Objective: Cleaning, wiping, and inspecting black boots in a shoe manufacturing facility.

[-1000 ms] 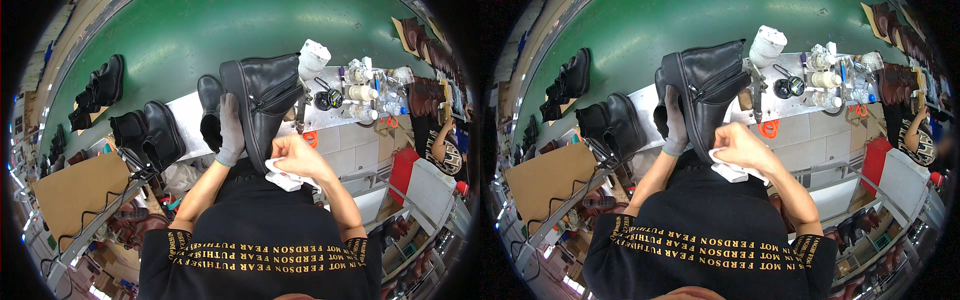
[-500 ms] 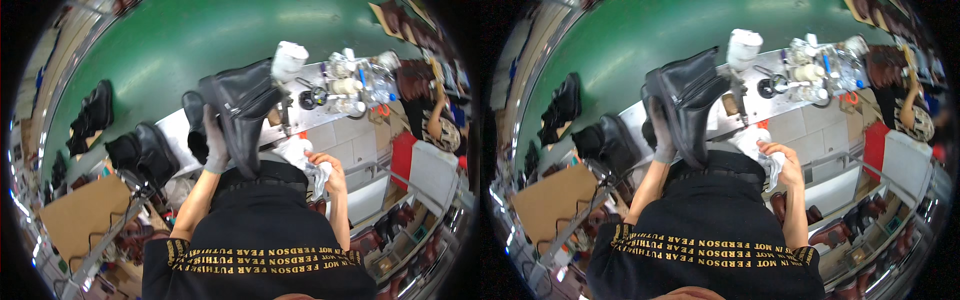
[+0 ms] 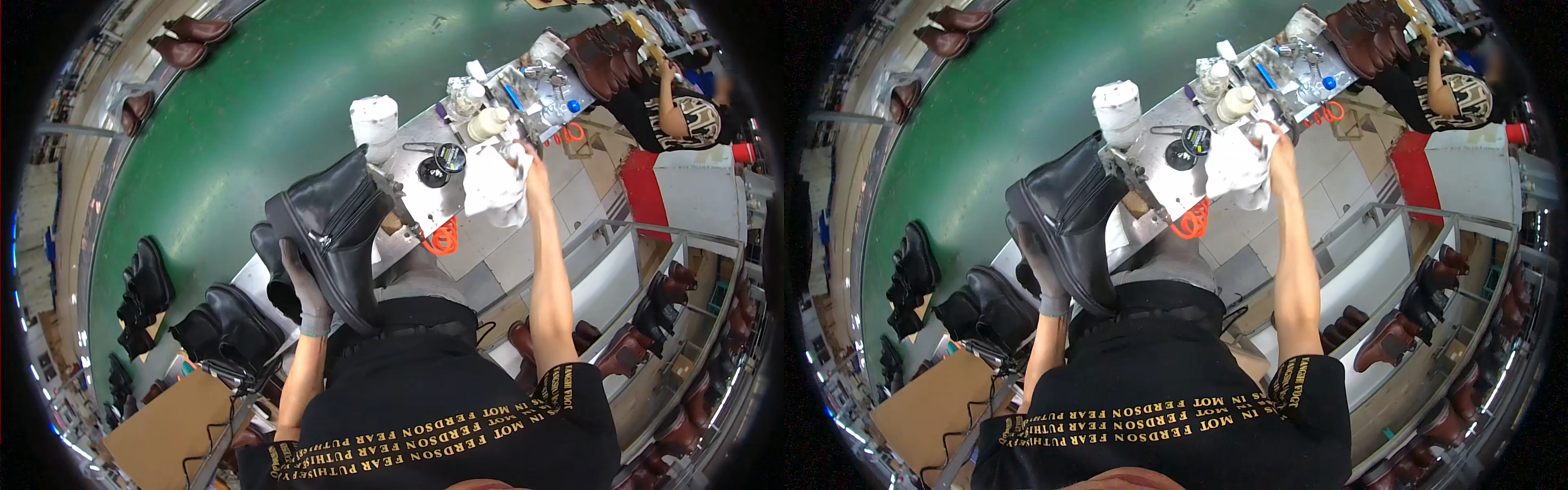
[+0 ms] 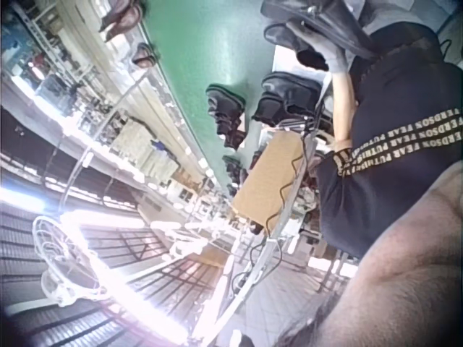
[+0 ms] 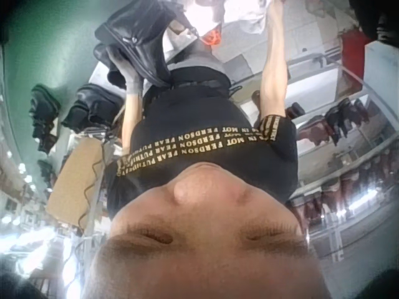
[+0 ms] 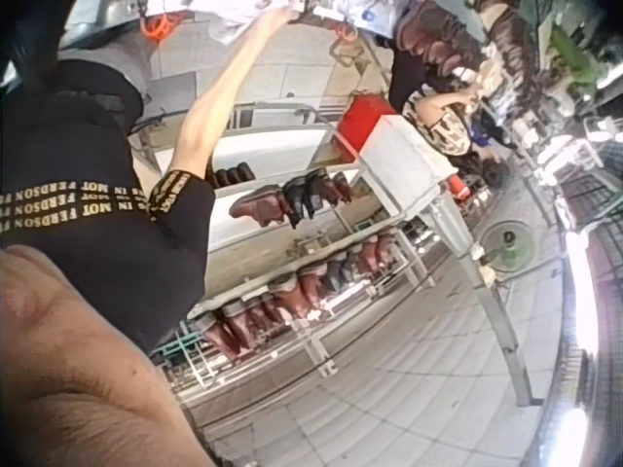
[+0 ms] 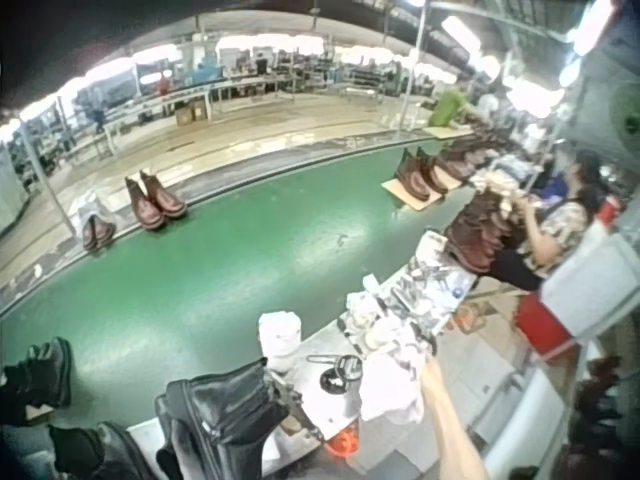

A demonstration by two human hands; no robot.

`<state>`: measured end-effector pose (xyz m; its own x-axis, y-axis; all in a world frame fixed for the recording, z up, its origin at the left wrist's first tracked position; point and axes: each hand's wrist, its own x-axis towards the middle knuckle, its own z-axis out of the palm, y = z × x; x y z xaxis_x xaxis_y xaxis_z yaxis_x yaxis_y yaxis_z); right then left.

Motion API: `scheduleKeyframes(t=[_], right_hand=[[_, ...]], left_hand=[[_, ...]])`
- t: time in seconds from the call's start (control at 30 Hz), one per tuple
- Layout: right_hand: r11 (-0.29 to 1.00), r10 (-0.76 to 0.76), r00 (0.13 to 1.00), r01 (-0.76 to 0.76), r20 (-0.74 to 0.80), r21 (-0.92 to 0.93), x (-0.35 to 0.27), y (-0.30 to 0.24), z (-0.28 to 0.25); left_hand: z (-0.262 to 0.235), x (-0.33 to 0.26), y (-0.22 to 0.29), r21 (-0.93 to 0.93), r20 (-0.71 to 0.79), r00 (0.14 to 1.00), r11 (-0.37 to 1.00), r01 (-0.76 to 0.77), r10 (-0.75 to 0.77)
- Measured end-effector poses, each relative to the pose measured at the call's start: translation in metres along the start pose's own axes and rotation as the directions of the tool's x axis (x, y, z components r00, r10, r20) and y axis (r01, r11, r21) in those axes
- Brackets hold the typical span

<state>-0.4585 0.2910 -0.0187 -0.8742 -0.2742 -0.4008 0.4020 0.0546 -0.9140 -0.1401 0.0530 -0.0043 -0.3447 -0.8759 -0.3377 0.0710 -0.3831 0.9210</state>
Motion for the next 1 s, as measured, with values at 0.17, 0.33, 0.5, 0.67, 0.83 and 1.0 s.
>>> scheduleKeyframes(t=[0.17, 0.33, 0.5, 0.67, 0.83, 1.0], right_hand=[[0.928, -0.296, 0.954, 0.296, 0.034, -0.225, -0.076, 0.0, 0.012], [0.424, -0.76, 0.64, 0.622, 0.115, -0.659, -0.079, 0.0, -0.007], [0.225, -0.872, 0.459, 0.685, 0.171, -0.693, -0.077, -0.003, -0.014], [-0.012, -0.889, 0.337, 0.66, 0.31, -0.751, -0.081, -0.011, -0.01], [0.621, -0.544, 0.828, 0.507, 0.137, -0.598, -0.075, -0.009, 0.012], [0.967, -0.004, 0.998, 0.02, 0.064, -0.255, 0.02, 0.013, -0.028]], left_hand=[[0.027, -0.014, 0.048, -0.343, 0.093, 0.972, 0.909, 0.236, -0.217], [0.0, 0.007, 0.012, -0.109, 0.108, 0.994, 0.994, 0.021, -0.009], [0.004, 0.004, 0.012, -0.007, 0.165, 0.983, 0.996, -0.087, 0.087], [0.004, -0.006, 0.017, 0.134, 0.076, 0.985, 0.977, -0.164, 0.155], [-0.011, -0.002, 0.001, 0.132, 0.01, 0.982, 0.973, -0.188, 0.188], [0.013, -0.008, 0.022, -0.22, 0.054, 0.998, 0.975, 0.024, -0.012]])
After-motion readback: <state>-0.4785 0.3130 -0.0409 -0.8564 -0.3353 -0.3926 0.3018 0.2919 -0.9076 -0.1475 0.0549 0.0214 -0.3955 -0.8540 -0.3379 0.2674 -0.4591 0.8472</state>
